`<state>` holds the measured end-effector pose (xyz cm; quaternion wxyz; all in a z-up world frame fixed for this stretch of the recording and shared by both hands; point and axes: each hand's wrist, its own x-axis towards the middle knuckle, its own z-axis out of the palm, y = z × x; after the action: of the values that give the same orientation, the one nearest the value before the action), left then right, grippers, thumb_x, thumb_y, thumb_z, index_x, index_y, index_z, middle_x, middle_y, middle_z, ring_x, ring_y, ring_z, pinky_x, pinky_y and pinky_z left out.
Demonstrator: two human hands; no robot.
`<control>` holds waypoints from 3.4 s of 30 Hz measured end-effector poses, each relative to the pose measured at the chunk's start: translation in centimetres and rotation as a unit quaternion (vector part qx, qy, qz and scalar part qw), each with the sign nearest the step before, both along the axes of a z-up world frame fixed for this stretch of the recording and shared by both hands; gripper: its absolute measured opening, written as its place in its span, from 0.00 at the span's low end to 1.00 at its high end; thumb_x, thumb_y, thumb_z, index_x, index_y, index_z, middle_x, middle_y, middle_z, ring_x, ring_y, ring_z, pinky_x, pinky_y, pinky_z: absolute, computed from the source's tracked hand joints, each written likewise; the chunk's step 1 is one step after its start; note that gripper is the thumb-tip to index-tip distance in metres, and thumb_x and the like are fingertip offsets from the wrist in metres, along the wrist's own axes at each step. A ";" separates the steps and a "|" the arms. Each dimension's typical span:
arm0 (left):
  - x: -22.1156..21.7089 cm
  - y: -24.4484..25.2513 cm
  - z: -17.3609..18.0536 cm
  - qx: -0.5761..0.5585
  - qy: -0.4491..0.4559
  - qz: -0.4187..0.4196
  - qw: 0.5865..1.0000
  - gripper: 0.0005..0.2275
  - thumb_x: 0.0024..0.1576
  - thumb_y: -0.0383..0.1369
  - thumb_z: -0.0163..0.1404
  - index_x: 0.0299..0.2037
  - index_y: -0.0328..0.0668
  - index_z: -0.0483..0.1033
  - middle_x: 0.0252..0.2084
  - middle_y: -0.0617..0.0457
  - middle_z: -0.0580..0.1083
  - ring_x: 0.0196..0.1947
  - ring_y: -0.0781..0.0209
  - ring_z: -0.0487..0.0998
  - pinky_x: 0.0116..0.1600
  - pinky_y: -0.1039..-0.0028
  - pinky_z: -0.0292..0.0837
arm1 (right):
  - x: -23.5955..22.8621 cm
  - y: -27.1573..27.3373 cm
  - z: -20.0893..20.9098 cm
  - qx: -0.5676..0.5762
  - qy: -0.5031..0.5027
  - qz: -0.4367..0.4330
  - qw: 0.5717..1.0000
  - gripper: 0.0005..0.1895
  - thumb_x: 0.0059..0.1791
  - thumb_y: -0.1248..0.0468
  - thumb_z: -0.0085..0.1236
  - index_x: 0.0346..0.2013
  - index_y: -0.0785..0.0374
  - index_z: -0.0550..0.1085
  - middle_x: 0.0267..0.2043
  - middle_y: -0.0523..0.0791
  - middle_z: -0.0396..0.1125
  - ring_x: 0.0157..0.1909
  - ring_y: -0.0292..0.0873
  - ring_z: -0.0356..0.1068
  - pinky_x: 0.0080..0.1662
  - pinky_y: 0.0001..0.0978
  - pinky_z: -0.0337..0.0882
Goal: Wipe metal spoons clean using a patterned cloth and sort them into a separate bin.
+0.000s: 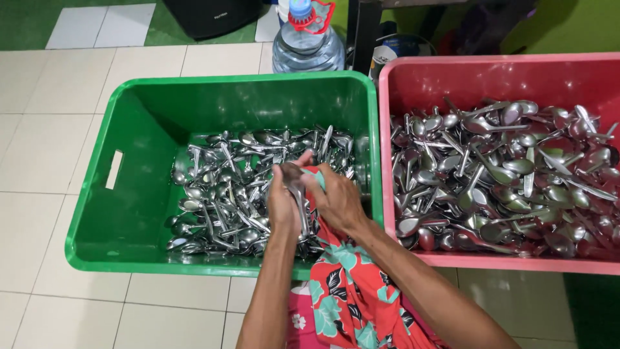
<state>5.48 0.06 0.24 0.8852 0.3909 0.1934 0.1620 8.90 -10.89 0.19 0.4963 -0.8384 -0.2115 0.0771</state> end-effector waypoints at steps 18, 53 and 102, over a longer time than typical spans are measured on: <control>0.4 3.3 -2.5 0.077 0.000 0.002 0.997 0.21 0.69 0.42 0.33 0.60 0.32 0.70 0.45 0.42 0.75 0.43 0.56 0.79 0.53 0.66 0.80 | -0.8 -0.1 1.1 0.008 -0.161 0.212 0.964 0.13 0.48 0.63 0.48 0.41 0.59 0.79 0.31 0.48 0.68 0.25 0.47 0.70 0.31 0.37 0.73; 0.3 4.3 -5.8 -0.183 -0.070 0.030 0.980 0.15 0.68 0.29 0.34 0.62 0.27 0.59 0.55 0.36 0.63 0.56 0.44 0.65 0.60 0.59 0.65 | -0.8 -0.1 0.5 0.004 -0.226 0.190 0.955 0.16 0.49 0.66 0.49 0.49 0.57 0.78 0.35 0.49 0.65 0.31 0.47 0.69 0.35 0.37 0.72; 6.7 -5.0 15.7 0.098 -0.141 -0.222 0.960 0.41 0.56 0.47 0.47 0.73 0.30 0.42 0.72 0.30 0.55 0.73 0.41 0.56 0.75 0.55 0.52 | -0.6 -0.7 -3.9 -0.204 -0.016 0.270 0.941 0.14 0.51 0.54 0.45 0.32 0.63 0.70 0.44 0.55 0.70 0.44 0.62 0.72 0.41 0.56 0.71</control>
<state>12.20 -4.96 15.93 0.8743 0.4825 -0.0419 0.0326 8.29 -11.61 -3.74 0.2716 -0.8345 -0.4173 0.2360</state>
